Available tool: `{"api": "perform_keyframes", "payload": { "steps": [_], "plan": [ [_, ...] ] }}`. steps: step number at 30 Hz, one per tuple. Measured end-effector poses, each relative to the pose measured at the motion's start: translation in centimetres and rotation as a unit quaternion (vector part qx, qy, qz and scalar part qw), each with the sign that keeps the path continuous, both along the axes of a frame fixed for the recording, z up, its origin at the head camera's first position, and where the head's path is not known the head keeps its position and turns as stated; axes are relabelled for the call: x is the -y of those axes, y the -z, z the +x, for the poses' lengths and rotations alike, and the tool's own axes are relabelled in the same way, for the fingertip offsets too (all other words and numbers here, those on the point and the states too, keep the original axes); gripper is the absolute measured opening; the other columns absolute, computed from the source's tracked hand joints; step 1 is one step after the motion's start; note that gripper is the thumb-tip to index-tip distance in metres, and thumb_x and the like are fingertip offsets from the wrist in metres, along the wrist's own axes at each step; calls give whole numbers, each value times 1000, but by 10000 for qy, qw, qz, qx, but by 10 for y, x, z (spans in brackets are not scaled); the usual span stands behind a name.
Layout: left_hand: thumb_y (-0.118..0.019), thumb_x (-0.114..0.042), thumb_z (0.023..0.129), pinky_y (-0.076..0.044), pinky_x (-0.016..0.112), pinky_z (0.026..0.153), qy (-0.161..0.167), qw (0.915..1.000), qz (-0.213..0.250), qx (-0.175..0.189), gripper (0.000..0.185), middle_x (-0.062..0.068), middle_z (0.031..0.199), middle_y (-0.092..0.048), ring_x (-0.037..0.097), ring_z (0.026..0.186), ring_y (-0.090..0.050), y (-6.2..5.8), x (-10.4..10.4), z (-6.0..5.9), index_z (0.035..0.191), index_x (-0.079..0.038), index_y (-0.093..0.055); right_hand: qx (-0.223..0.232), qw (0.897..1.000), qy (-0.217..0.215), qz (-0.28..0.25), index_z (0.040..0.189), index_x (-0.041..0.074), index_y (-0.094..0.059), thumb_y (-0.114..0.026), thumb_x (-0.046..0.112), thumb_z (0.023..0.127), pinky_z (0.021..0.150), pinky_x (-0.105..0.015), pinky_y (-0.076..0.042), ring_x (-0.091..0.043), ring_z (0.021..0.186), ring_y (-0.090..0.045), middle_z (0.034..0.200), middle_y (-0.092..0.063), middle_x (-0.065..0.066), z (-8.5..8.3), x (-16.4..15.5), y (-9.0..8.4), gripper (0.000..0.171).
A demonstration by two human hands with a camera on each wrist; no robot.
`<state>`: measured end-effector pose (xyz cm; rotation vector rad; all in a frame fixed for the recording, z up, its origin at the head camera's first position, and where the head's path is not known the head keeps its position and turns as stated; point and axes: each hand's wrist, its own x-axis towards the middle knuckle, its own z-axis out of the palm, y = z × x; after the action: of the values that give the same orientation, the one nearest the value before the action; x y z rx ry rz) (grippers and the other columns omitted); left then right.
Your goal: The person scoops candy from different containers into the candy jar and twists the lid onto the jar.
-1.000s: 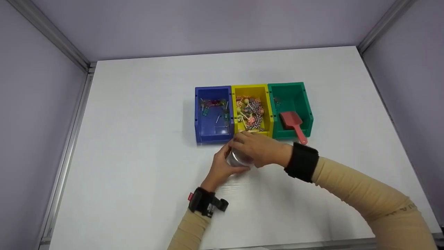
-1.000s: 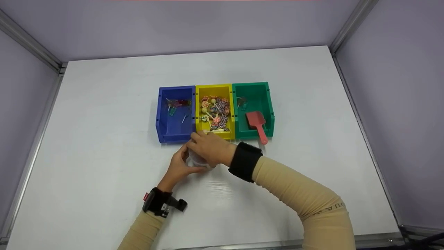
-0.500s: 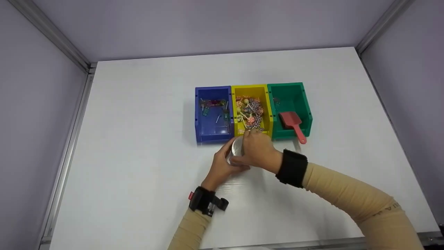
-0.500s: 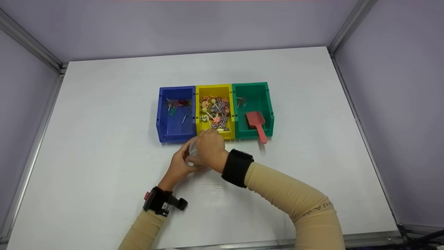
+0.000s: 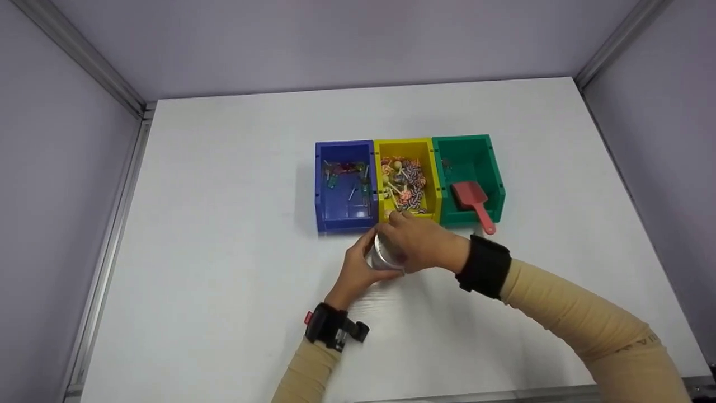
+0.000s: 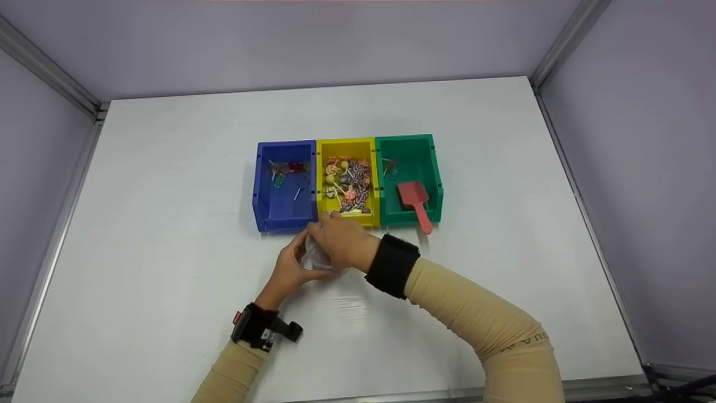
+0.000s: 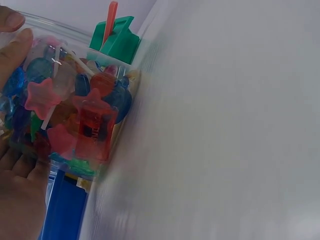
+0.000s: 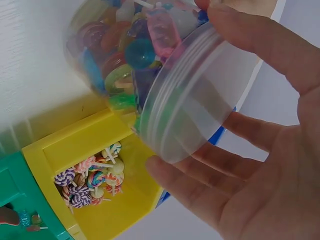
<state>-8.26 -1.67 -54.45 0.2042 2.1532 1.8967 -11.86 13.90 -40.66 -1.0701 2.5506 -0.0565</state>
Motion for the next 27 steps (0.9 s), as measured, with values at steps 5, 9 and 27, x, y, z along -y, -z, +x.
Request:
{"api": "perform_keyframes", "payload": {
  "steps": [5,9,27],
  "plan": [
    [-90,-14,64,-30,38,122,16,9999,154,2,101,8,154,-41,23,144,-37,-2,-2,-1,149,-14,-36,-71,9997,220,122,132,3,-48,-85,34,70,87,-46,-59,-35,102,-59,117,-57,-23,2,2,-3,79],
    [-90,-16,64,-33,39,121,20,9997,225,-21,100,8,152,-43,24,142,-39,-3,-2,-2,149,-16,-37,-97,9983,431,367,133,1,-48,-84,31,71,86,-46,-59,-38,104,-59,120,-58,-25,2,6,-3,78],
    [-89,-14,64,-31,40,122,63,9999,75,-93,102,11,155,-39,27,145,-35,-3,1,-2,150,-12,-34,-326,9970,443,536,134,-3,-47,-84,40,68,85,-45,-60,-40,105,-61,120,-59,-29,5,9,2,87]
  ]
}}
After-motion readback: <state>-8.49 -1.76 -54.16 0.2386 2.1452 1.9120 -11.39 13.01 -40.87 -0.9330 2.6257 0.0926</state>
